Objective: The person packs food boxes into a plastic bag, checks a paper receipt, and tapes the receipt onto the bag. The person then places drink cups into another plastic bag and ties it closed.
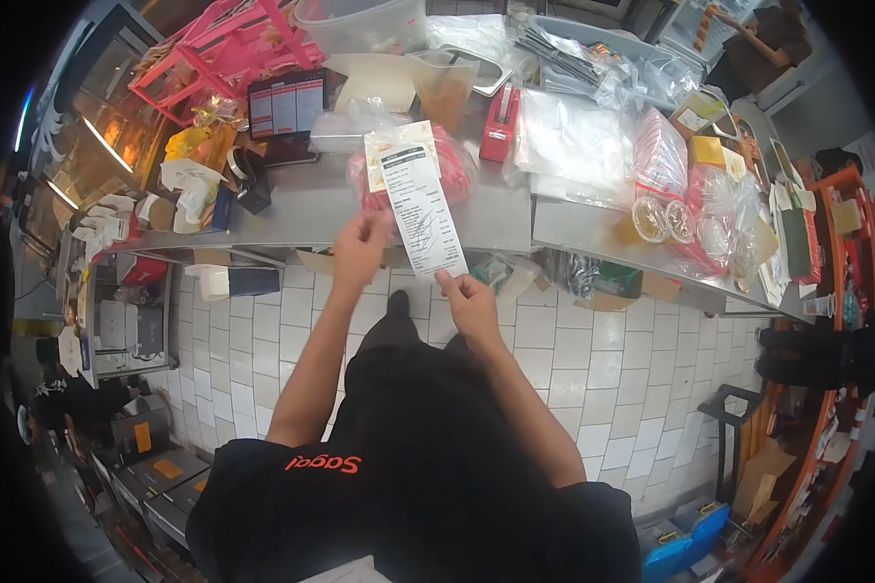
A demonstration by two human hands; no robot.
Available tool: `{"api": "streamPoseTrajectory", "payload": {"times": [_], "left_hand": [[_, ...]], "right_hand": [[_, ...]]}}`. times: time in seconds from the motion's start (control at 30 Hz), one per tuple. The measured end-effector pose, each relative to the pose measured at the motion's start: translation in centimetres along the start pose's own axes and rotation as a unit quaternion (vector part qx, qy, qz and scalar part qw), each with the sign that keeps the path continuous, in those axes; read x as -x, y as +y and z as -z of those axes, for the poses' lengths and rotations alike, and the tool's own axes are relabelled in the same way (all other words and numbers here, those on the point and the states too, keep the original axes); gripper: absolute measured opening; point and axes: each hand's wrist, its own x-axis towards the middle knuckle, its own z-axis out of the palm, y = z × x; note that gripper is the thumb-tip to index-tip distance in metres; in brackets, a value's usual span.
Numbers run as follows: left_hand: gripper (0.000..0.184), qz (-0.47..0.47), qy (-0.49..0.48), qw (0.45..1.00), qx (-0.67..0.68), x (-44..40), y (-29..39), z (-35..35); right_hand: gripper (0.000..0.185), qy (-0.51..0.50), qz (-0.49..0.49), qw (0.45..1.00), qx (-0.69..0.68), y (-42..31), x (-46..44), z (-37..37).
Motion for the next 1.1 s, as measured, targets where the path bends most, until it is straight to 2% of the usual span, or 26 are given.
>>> {"api": "streamPoseTrajectory", "payload": {"times": [0.03,0.1,0.13,0.2,0.23,0.33,0.37,0.43,0.5,0.57,0.63,0.73,0.77,0.83,0.87,0.9,0.93,1.0,1.03,1.1], "left_hand": [[0.036,-0.034,0.064,0.996,-0.057,-1.3,1.7,0.4],[0.038,-0.238,0.174,0.927,-0.233,-4.7,3.1,0.7],[0.038,-0.239,0.172,0.927,-0.233,-6.5,3.6,0.7],[0.035,-0.337,0.144,0.877,-0.312,-10.1,4.8,0.5],[0.035,-0.343,0.14,0.876,-0.309,-11.9,5.1,0.6],[0.032,-0.434,-0.003,0.842,-0.32,-15.5,6.1,0.4],[0.032,-0.441,-0.012,0.84,-0.316,-16.2,6.2,0.2],[0.033,-0.313,-0.092,0.917,-0.231,-16.8,6.4,-0.2],[0.035,-0.339,-0.105,0.915,-0.194,-17.1,7.0,-0.4],[0.038,-0.299,-0.128,0.933,-0.157,-17.6,7.2,-0.2],[0.038,-0.278,-0.145,0.94,-0.136,-17.2,9.3,0.5],[0.038,-0.244,-0.185,0.949,-0.076,-16.4,12.0,1.6],[0.038,-0.237,-0.199,0.948,-0.071,-15.8,13.4,2.1],[0.038,-0.232,-0.221,0.945,-0.061,-15.0,15.5,3.0],[0.038,-0.204,-0.239,0.949,-0.024,-14.9,16.1,3.4],[0.037,-0.174,-0.256,0.951,0.011,-15.0,16.3,3.6],[0.037,-0.175,-0.263,0.949,0.013,-15.4,15.8,3.9],[0.035,-0.117,-0.257,0.957,0.069,-16.2,15.3,4.0],[0.035,-0.118,-0.256,0.957,0.07,-15.9,15.3,3.6],[0.033,-0.068,-0.166,0.975,0.128,-14.9,15.6,2.9]], "right_hand": [[0.038,-0.001,0.0,1.0,-0.003,0.1,-0.2,0.1],[0.038,-0.028,-0.018,0.999,-0.003,0.3,-0.7,0.3],[0.038,-0.027,-0.018,0.999,-0.004,0.7,-1.2,0.6],[0.034,-0.056,-0.049,0.997,-0.003,2.0,-2.7,0.9],[0.034,-0.05,-0.044,0.998,-0.006,2.8,-3.6,0.8],[0.029,-0.053,-0.039,0.997,0.028,4.2,-6.0,0.8],[0.029,-0.041,-0.036,0.998,0.024,4.5,-6.6,0.8],[0.031,-0.032,-0.028,0.996,0.075,3.8,-7.4,0.5],[0.034,-0.015,-0.03,0.995,0.095,3.5,-8.3,0.3],[0.036,-0.033,-0.056,0.986,0.153,3.4,-9.2,0.1],[0.035,-0.011,-0.056,0.988,0.143,2.0,-9.4,-1.0],[0.027,0.005,0.055,0.996,0.075,0.2,-10.0,-2.3],[0.027,0.024,0.054,0.995,0.076,-0.9,-10.1,-2.2],[0.025,-0.062,-0.016,0.994,0.084,-3.4,-10.2,-2.2],[0.025,-0.07,0.026,0.994,0.078,-3.2,-10.4,-2.3],[0.025,-0.061,0.025,0.995,0.078,-3.2,-10.9,-2.4],[0.027,-0.07,0.077,0.992,0.072,-3.3,-11.4,-2.4],[0.033,-0.002,0.346,0.927,0.146,-4.8,-12.0,-2.6],[0.033,-0.003,0.346,0.926,0.148,-5.2,-12.2,-2.3],[0.035,-0.004,0.353,0.921,0.166,-5.7,-12.6,-2.0]]}}
